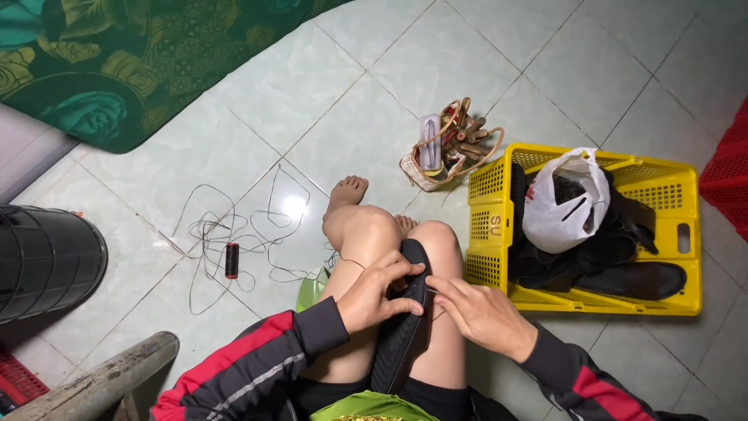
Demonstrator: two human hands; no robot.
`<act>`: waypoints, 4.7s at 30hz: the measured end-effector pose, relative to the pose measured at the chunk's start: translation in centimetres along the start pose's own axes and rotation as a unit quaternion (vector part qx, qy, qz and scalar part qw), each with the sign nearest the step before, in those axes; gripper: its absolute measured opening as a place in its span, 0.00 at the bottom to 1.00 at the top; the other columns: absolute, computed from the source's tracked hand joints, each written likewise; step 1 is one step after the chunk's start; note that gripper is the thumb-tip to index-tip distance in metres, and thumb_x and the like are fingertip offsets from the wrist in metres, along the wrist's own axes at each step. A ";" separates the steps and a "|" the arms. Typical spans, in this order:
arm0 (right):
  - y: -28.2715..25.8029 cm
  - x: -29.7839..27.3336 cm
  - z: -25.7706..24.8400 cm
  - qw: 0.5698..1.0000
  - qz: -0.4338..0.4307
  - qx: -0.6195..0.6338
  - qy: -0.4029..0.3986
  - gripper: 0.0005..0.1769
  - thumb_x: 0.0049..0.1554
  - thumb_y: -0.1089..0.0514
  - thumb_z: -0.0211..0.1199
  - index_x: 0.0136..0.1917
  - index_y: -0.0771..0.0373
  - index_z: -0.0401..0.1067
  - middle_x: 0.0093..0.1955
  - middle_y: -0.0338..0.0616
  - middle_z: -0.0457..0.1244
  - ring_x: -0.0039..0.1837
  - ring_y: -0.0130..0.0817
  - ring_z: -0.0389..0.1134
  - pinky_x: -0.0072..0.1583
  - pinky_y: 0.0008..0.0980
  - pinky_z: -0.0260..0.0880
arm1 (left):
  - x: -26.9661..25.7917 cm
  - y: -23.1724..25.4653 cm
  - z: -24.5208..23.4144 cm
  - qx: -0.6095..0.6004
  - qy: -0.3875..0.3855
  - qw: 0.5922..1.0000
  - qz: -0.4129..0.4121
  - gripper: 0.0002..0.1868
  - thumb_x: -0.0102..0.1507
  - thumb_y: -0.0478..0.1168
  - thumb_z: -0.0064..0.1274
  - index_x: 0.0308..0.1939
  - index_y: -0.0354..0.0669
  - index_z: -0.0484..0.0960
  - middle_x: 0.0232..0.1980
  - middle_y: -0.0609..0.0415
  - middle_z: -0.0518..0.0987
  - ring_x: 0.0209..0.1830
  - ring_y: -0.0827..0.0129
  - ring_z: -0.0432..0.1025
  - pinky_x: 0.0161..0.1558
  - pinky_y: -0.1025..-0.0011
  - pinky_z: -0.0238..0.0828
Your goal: Hand-sewing a black rubber shoe sole using a sewing awl and thread to repair the footwear.
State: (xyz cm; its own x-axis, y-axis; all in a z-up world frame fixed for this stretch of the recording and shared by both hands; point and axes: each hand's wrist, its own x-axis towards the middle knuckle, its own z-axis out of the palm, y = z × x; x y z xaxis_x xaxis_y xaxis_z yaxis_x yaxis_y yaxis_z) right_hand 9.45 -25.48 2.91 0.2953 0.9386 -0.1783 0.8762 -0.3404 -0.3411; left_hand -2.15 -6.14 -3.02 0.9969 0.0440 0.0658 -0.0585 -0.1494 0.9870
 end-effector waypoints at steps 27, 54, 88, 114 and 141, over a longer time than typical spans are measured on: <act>0.1 -0.7 -1.6 0.965 -0.065 0.237 0.094 0.19 0.55 0.58 0.59 0.60 0.63 0.69 0.44 0.43 0.65 0.44 0.33 0.68 0.48 0.29 0.68 | -1.4 1.9 -0.4 0.003 0.049 0.998 0.047 0.28 0.58 0.50 0.57 0.57 0.39 0.71 0.45 0.51 0.69 0.40 0.67 0.68 0.46 0.73 0.69; 1.7 -1.8 -2.9 0.996 -0.016 0.018 -0.085 0.28 0.58 0.52 0.48 0.72 0.38 0.56 0.39 0.34 0.55 0.30 0.38 0.61 0.31 0.35 0.61 | -1.5 -0.2 1.3 -0.020 0.015 1.000 0.000 0.35 0.55 0.49 0.60 0.65 0.46 0.68 0.48 0.53 0.64 0.46 0.69 0.65 0.42 0.76 0.69; -2.1 -0.2 -1.5 0.973 -0.072 0.102 0.193 0.12 0.52 0.58 0.64 0.50 0.63 0.73 0.45 0.42 0.68 0.42 0.35 0.69 0.46 0.30 0.69 | -1.6 2.0 0.9 -0.160 0.005 0.975 -0.151 0.14 0.60 0.33 0.54 0.46 0.46 0.67 0.30 0.62 0.74 0.29 0.81 0.67 0.29 0.81 0.62; -2.3 -3.6 0.3 0.977 0.002 0.202 0.070 0.23 0.54 0.59 0.56 0.63 0.52 0.65 0.56 0.39 0.64 0.40 0.32 0.70 0.43 0.31 0.73 | -3.8 2.6 -0.3 0.136 0.120 0.983 0.008 0.10 0.62 0.44 0.51 0.41 0.42 0.76 0.40 0.54 0.78 0.40 0.65 0.74 0.43 0.72 0.68; -3.9 -3.4 4.2 0.779 0.159 0.538 0.281 0.15 0.54 0.60 0.56 0.54 0.69 0.66 0.30 0.40 0.60 0.29 0.24 0.59 0.30 0.19 0.59 | -5.3 0.1 -1.8 0.154 0.206 0.966 -0.005 0.09 0.63 0.40 0.49 0.29 0.41 0.76 0.36 0.58 0.73 0.32 0.71 0.70 0.35 0.76 0.65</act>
State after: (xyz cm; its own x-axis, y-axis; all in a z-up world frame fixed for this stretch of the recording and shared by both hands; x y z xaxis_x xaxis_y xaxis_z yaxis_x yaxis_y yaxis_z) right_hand 3.44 -27.55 1.01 0.8175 0.5700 -0.0831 -0.0127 -0.1265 -0.9919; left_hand -7.57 -4.57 -3.02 0.8878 0.4273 0.1713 0.0335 -0.4310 0.9017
